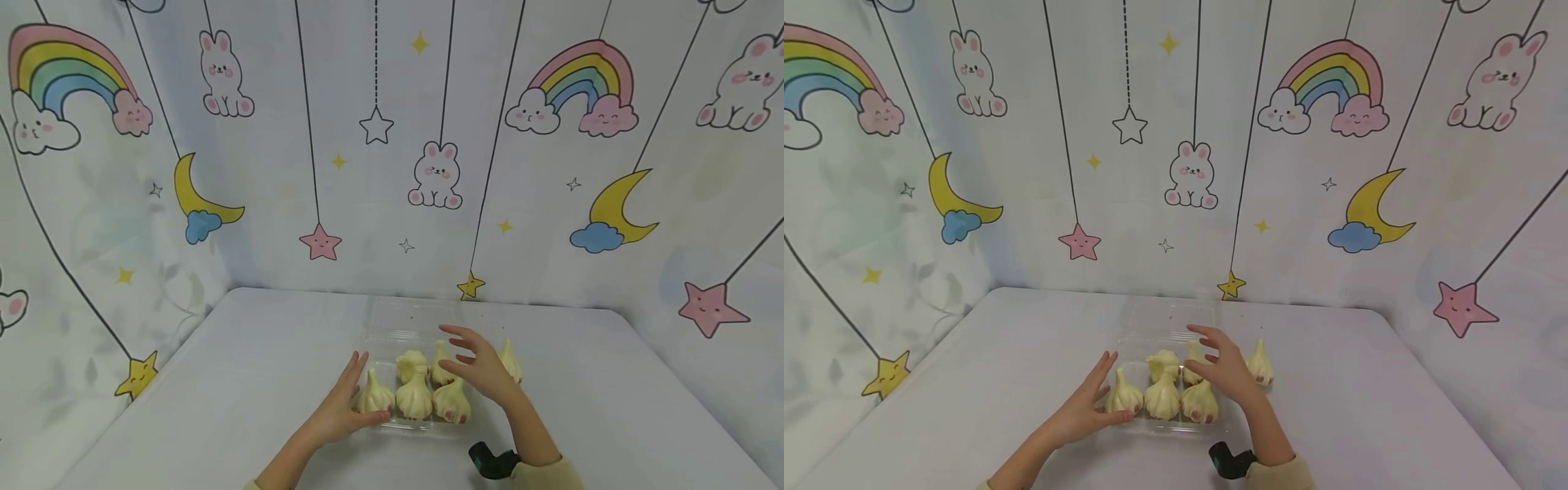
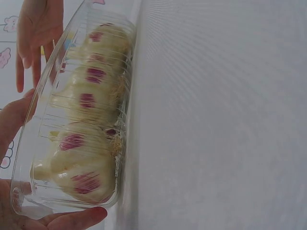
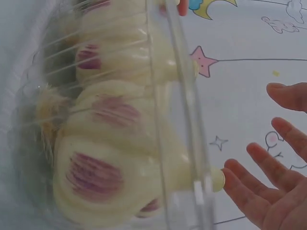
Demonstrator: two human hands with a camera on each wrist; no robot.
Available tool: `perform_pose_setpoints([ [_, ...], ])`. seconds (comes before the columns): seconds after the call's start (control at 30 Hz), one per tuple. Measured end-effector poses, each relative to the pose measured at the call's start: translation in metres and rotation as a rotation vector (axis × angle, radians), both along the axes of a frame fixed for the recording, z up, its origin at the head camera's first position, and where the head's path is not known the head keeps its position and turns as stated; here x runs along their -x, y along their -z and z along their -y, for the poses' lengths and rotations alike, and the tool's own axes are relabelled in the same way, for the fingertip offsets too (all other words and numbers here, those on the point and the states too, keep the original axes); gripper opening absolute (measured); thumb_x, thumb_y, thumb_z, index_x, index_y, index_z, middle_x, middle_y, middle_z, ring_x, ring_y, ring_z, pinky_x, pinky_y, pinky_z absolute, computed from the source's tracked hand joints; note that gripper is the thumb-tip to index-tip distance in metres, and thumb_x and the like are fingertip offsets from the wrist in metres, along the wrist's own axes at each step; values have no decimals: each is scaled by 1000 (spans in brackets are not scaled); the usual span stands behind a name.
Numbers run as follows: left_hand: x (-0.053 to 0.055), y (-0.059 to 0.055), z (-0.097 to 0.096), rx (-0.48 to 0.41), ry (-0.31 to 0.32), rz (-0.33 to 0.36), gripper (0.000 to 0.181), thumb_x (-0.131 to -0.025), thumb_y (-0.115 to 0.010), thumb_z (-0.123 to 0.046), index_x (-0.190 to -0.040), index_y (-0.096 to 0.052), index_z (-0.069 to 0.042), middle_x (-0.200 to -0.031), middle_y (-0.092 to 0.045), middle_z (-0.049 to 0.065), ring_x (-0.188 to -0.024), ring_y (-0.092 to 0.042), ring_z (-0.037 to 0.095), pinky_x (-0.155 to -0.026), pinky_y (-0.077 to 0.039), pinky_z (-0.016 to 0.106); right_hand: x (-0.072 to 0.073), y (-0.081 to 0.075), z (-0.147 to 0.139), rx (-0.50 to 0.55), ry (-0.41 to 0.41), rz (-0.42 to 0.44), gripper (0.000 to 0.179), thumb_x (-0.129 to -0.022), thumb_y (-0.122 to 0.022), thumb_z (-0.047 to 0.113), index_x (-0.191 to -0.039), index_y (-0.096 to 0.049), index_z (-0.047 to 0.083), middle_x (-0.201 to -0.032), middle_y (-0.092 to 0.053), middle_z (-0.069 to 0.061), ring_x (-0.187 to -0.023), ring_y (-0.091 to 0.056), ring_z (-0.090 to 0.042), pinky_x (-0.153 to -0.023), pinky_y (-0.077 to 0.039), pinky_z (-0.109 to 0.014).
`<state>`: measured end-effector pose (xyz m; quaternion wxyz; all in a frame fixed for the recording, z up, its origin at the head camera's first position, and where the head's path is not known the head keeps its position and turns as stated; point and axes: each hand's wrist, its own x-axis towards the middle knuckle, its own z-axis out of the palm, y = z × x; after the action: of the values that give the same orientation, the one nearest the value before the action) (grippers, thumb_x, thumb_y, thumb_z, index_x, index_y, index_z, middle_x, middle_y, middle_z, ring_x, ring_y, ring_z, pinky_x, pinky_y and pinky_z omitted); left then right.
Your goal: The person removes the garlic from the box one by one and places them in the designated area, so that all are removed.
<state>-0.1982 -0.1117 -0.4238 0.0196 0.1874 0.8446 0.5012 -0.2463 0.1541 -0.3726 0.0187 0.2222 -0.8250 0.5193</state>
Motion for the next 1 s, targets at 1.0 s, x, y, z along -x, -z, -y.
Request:
perform_pose_setpoints([
  [1.0,-3,-3,1,11,-3,4,102,-76,-75,-33,-147,-7,-7,-148,4,27,-121,-32,53,-96,-34,59,14,17,41,-141,-195,-8,30,-81,-68,13,-110,-63,5,-129,-48,-20,-122,-38,-41,-88,-40,-62],
])
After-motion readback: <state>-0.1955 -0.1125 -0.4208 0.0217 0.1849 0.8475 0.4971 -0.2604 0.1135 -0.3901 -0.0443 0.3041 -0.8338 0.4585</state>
